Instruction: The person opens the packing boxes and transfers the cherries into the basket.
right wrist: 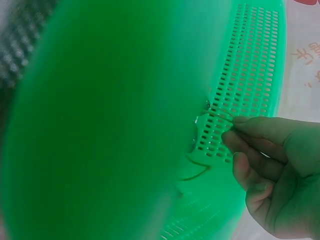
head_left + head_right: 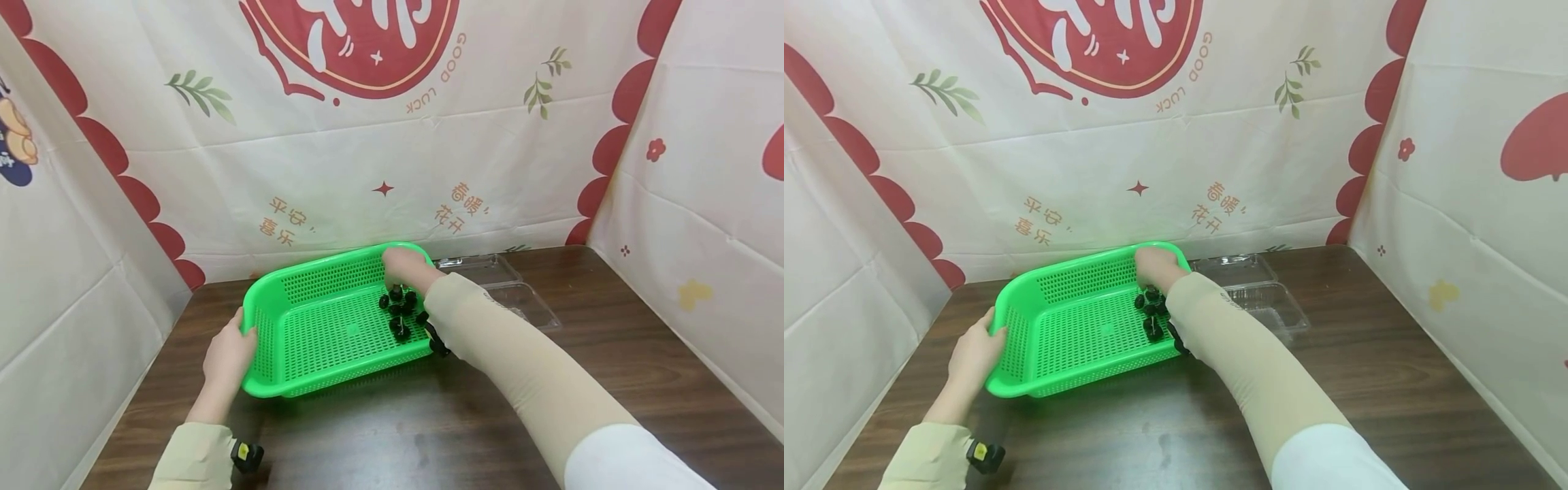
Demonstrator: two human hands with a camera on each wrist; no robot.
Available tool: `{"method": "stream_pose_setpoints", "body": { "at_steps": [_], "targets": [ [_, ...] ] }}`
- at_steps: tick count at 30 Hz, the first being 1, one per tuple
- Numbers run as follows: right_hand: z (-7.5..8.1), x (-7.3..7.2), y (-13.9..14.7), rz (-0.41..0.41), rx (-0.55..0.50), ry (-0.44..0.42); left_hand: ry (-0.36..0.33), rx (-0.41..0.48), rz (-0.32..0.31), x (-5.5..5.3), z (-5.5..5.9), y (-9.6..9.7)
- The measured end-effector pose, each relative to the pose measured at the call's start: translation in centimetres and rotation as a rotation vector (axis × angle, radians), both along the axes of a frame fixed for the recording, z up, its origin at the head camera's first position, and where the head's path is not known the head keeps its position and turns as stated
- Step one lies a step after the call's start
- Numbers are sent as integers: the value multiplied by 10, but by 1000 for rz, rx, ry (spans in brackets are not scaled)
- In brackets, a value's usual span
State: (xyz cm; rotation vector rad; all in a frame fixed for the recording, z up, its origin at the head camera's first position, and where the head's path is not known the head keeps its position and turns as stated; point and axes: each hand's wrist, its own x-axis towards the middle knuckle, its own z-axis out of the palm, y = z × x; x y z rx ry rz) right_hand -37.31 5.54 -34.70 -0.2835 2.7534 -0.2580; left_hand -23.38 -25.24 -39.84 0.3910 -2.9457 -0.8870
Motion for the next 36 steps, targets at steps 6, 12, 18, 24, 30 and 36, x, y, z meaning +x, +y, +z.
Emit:
{"method": "stream_pose_setpoints", "body": {
  "at_steps": [6, 12, 18, 24, 30, 36],
  "targets": [
    [-3, 3, 2, -4, -20, -12, 9, -2, -7, 1, 0, 1],
    [-4, 3, 3, 15, 13, 7, 13, -7, -11, 2, 3, 0],
    [-5, 4, 6, 22, 17, 30, 1, -32, -18, 2, 4, 0],
    [-1, 5, 14, 30, 16, 50, -4, -36, -22, 2, 5, 0],
    [7, 8, 25, 21, -31, 69, 26, -45, -7, 3, 6, 0],
    [18, 12, 45, 21, -136, 113, 58, -38, 16, 3, 5, 1]
  ]
}}
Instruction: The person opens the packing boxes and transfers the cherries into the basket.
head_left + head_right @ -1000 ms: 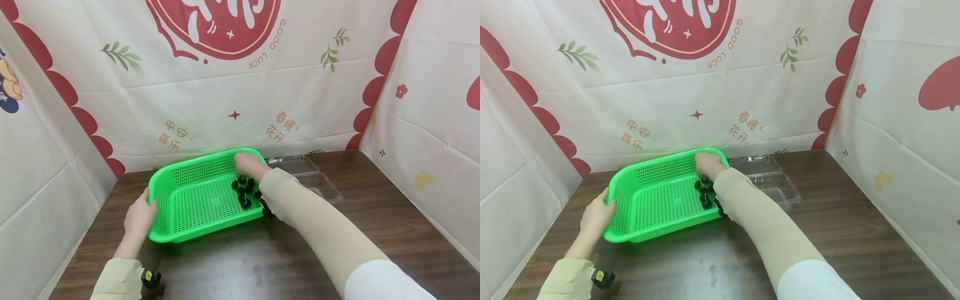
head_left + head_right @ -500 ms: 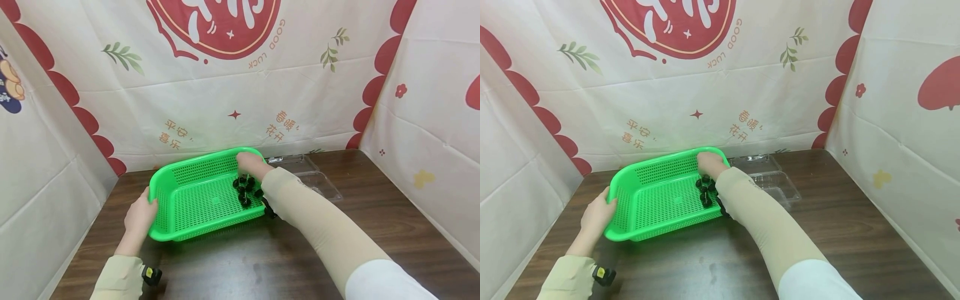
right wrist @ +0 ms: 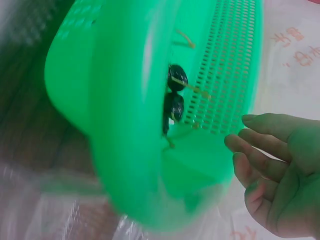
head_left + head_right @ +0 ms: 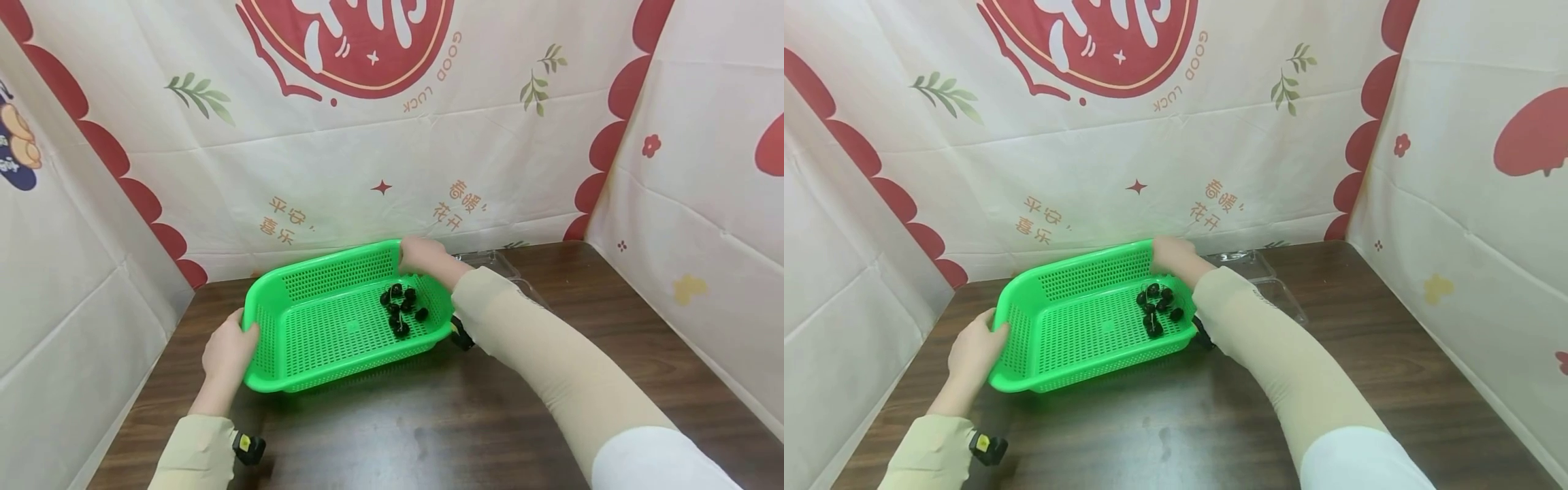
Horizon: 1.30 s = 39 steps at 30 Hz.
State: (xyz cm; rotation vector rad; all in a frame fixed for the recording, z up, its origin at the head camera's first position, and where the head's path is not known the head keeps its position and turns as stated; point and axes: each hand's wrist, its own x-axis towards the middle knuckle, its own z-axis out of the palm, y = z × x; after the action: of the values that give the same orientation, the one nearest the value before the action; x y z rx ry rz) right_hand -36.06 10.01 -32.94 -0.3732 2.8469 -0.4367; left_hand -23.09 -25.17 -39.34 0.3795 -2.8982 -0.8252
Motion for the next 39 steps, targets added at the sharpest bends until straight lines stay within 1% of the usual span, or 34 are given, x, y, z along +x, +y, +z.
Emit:
{"method": "stream_pose_setpoints", "body": {
  "at_steps": [5, 7, 9, 15, 18, 21, 24, 28, 31, 36, 39],
  "targets": [
    [6, 7, 20, -7, -116, 31, 25, 28, 19, 1, 2, -1],
    [7, 10, 28, -16, -163, 46, 27, 53, 16, 2, 4, -2],
    [6, 10, 36, -15, -199, 62, 24, 85, 4, 2, 5, -3],
    [2, 16, 55, -29, -249, 129, -27, 150, -65, 1, 11, -7],
    [1, 26, 64, -56, -247, 170, -59, 183, -93, 0, 13, -6],
    [-1, 38, 77, -53, -235, 222, -93, 215, -108, 0, 13, -3],
    [-5, 53, 89, -55, -256, 259, -116, 224, -115, 0, 13, 0],
    [-10, 73, 100, -77, -296, 293, -141, 190, -154, 0, 15, 2],
    [-11, 85, 105, -80, -309, 327, -142, 114, -191, 1, 18, 4],
    [-14, 98, 110, -70, -308, 385, -95, -30, -219, 6, 27, 15],
    [-18, 107, 114, -53, -282, 435, -48, -84, -232, 13, 31, 25]
  ]
}}
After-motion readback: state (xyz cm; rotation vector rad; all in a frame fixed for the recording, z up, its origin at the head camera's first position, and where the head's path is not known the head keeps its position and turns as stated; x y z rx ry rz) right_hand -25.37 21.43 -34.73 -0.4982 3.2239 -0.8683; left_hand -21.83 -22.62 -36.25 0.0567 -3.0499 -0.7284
